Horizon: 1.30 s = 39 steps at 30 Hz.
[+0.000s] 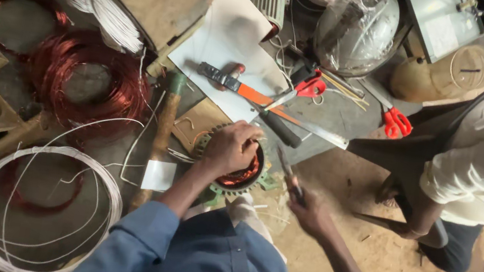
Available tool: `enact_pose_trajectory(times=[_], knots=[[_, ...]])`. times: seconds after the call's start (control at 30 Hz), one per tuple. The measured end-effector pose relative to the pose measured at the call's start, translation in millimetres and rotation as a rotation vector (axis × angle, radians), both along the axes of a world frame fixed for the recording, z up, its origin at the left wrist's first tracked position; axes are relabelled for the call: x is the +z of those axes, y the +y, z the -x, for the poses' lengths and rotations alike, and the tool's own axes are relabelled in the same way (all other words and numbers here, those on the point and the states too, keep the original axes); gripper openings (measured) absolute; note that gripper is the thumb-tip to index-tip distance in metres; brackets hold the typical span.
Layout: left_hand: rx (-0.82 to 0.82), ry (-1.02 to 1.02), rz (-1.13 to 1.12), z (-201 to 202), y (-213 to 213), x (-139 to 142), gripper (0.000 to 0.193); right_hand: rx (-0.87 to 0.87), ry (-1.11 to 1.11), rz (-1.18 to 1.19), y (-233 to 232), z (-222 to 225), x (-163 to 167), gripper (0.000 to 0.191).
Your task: The person winds copper wire by hand into the slots of a motor stator held on the workbench, pressing the wire coils into place and using pliers to trim and adjust the wire ends. They continue winding and seating coils around the stator throughout the episode.
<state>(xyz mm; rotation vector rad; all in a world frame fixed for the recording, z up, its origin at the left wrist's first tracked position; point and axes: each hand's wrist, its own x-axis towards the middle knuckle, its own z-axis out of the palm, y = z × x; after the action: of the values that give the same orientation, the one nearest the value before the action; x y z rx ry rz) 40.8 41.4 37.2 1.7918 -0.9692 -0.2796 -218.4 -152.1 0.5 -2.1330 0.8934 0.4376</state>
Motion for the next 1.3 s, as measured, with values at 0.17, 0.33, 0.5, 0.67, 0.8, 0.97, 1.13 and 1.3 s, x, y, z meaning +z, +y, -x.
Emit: enact_pose_trajectory(times=[0.17,0.33,0.5,0.67,0.8,0.97,1.13,1.3], knots=[[-0.011,0.002,-0.097,-1.1,2.1,-2.0,0.016,-0.304,-0.014,-0.475,-5.1,4.7,-5.8,0.024],[0.031,-0.052,-0.173,5.2,0.9,-3.7,0.008,0.082,0.037,0.175,5.6,-10.9,39.4,0.037],[0.051,-0.101,-0.232,9.5,-1.1,-2.9,0.007,0.332,-0.308,0.734,22.3,-38.5,86.3,0.031],[0.062,-0.111,-0.274,10.4,-1.9,-2.2,0.007,0.329,-0.232,0.662,21.5,-46.6,92.7,0.031],[0.056,-0.134,-0.287,12.5,-1.6,-1.9,0.008,0.242,-0.052,0.179,2.6,-35.8,66.6,0.033],[0.089,-0.176,-0.254,13.7,-2.2,0.2,0.007,-0.333,0.03,-1.339,-10.7,-17.5,35.9,0.039],[0.057,-0.183,-0.243,12.0,-0.5,1.2,0.007,-0.046,-0.05,-0.784,-6.2,-19.8,43.0,0.046],[0.037,-0.203,-0.23,13.5,1.1,-0.5,0.011,0.302,-0.187,0.283,-4.1,-21.3,62.5,0.052]])
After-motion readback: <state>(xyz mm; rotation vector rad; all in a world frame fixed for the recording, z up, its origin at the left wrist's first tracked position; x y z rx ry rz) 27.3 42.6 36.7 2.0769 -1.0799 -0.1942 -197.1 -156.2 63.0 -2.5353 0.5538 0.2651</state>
